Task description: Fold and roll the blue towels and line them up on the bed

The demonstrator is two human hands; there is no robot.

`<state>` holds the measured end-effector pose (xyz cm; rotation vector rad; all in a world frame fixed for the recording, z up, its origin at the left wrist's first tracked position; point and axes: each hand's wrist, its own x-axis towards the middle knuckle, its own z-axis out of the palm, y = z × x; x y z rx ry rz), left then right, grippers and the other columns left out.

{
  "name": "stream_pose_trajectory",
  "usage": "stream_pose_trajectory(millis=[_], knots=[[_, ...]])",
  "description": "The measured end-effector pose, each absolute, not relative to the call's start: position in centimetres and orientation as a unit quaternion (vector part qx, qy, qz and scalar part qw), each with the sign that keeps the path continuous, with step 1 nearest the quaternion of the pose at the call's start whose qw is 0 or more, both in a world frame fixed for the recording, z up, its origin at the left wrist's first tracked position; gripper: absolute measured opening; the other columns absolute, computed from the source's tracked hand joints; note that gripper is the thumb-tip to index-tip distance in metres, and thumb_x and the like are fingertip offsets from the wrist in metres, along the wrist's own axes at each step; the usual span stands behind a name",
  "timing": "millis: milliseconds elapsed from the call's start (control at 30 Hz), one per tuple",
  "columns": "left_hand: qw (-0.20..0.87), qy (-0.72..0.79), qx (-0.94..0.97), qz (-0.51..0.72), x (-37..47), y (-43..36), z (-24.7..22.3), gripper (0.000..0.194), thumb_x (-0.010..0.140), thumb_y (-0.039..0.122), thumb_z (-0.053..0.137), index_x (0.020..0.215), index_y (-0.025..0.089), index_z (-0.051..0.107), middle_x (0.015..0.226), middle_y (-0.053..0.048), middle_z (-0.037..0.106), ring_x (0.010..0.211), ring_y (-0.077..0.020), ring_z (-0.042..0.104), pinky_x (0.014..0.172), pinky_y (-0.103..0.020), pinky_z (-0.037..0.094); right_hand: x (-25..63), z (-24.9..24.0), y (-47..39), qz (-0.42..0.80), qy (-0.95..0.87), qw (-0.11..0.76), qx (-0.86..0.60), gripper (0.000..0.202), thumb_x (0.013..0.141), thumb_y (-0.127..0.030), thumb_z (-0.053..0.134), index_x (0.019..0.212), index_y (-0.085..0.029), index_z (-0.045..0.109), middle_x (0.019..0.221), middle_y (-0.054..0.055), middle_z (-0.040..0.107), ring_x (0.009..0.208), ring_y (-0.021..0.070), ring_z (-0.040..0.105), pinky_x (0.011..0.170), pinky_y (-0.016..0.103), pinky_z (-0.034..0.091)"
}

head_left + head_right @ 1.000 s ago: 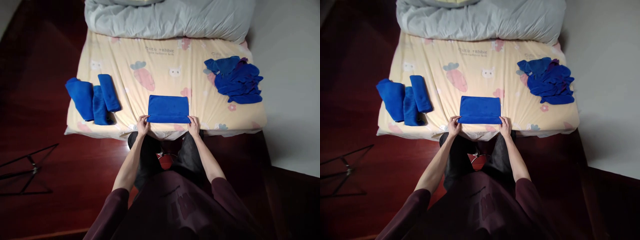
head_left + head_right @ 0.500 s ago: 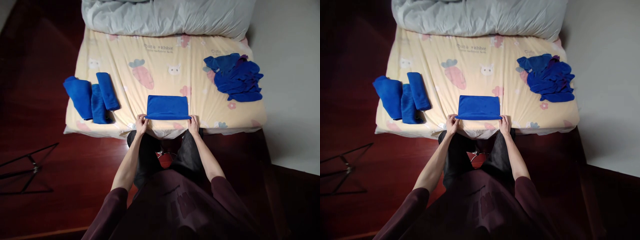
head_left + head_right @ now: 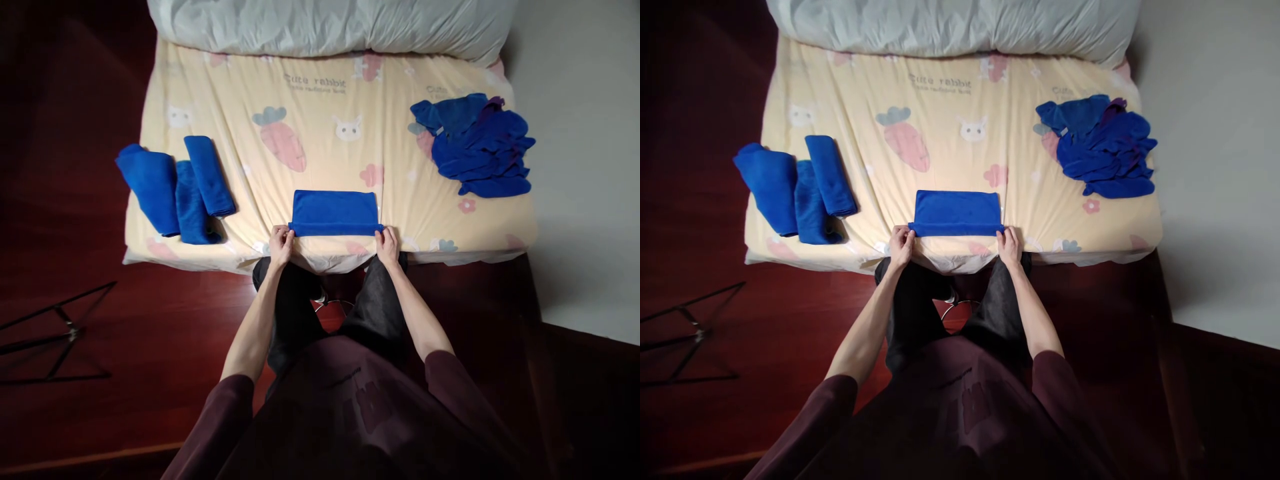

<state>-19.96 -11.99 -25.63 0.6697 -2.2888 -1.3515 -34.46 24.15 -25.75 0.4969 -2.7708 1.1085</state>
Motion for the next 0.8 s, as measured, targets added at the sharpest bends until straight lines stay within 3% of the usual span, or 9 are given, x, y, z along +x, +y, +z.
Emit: stream_pose_trajectory(millis=[200,500,800], knots=[[0.222,-0.824,0.253,-0.457,-19.9,-11.7,-25.5,0.039,0.109,0.053,0.052,0.087,0.021,0.059,0.105,-0.011,0.061,0.104,-0.0254,0.064,0.103,-0.042,0.055,-34.3,-25.7,24.1,0.346,-0.921,0.053,0.17,0.046,0.113,-0.057,0.04,0.088,-0.024,0.06,0.104,0.014,0.068,0.102,0.0262,0.067,0.098,0.039,0.056],[0.224,-0.815,0.278,-0.456,-20.0,-11.4,-25.2,0.036,0.106,0.043,0.057,0.077,0.021,0.057,0.093,-0.007,0.059,0.09,-0.0207,0.061,0.092,-0.035,0.055,-34.1,-24.8,23.8,0.348,-0.922,0.047,0.164,0.044,0.111,-0.044,0.049,0.071,-0.027,0.043,0.081,0.006,0.059,0.078,0.0215,0.058,0.081,0.034,0.051],[0.225,-0.804,0.296,-0.465,-20.1,-11.1,-24.5,0.035,0.106,0.039,0.061,0.076,0.021,0.058,0.093,-0.006,0.058,0.09,-0.0204,0.061,0.093,-0.035,0.055,-34.3,-24.4,23.7,0.358,-0.918,0.053,0.162,0.044,0.104,-0.033,0.056,0.068,-0.027,0.032,0.073,0.003,0.054,0.073,0.0189,0.053,0.075,0.032,0.048]])
